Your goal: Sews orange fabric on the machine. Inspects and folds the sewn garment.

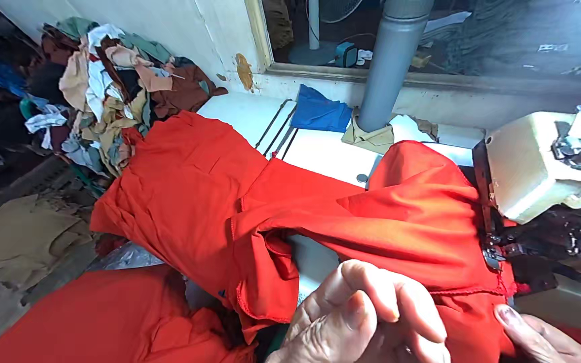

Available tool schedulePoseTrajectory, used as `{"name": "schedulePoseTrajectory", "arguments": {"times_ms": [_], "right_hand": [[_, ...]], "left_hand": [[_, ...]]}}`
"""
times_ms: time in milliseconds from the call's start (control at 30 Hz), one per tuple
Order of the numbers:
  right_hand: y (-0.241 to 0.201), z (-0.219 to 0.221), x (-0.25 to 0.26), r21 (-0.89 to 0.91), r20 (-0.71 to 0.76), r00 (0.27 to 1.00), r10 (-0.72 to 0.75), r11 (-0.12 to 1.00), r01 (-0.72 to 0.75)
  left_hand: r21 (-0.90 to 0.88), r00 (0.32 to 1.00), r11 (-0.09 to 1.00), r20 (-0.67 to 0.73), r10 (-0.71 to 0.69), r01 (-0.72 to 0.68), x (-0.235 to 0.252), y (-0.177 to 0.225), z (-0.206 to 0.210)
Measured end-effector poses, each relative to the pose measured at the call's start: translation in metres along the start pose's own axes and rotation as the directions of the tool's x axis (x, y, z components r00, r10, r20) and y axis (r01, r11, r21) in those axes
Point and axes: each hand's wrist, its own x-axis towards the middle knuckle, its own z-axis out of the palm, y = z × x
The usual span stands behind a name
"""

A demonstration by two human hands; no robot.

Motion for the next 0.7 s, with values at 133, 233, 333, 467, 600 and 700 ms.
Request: {"name": "schedulePoseTrajectory", "arguments": {"times_ms": [133, 233, 333, 467, 600, 700], "right_hand": [[0.0, 0.0, 0.0, 0.003, 0.002, 1.0, -0.014, 1.0, 0.014], [0.001, 0.0, 0.0, 0.017, 0.01, 1.0, -0.016, 1.0, 0.016], [0.0, 0.0, 0.0, 0.02, 0.008, 1.0, -0.006, 1.0, 0.005], [0.0, 0.001, 0.0, 0.018, 0.008, 1.0, -0.002, 1.0, 0.001], [0.0, 0.001, 0.0, -0.005, 0.005, 1.0, -0.013, 1.0, 0.013], [-0.001, 0.001, -0.001, -0.003, -0.004, 1.0, -0.008, 1.0, 0.008]], "left_hand": [[0.021, 1.0, 1.0, 0.007, 0.003, -0.003, -0.001, 0.0, -0.003], [0.015, 1.0, 1.0, -0.003, -0.001, 0.001, -0.001, 0.0, -0.003], [0.002, 1.0, 1.0, 0.021, -0.012, 0.012, 0.001, 0.0, -0.007], [-0.021, 0.998, 1.0, 0.056, -0.005, 0.007, 0.002, -0.003, -0.013], [0.026, 0.997, 1.0, 0.082, 0.005, -0.007, 0.005, -0.003, -0.016], [0.079, 0.996, 0.996, 0.088, 0.026, -0.033, 0.005, -0.004, -0.019]]}}
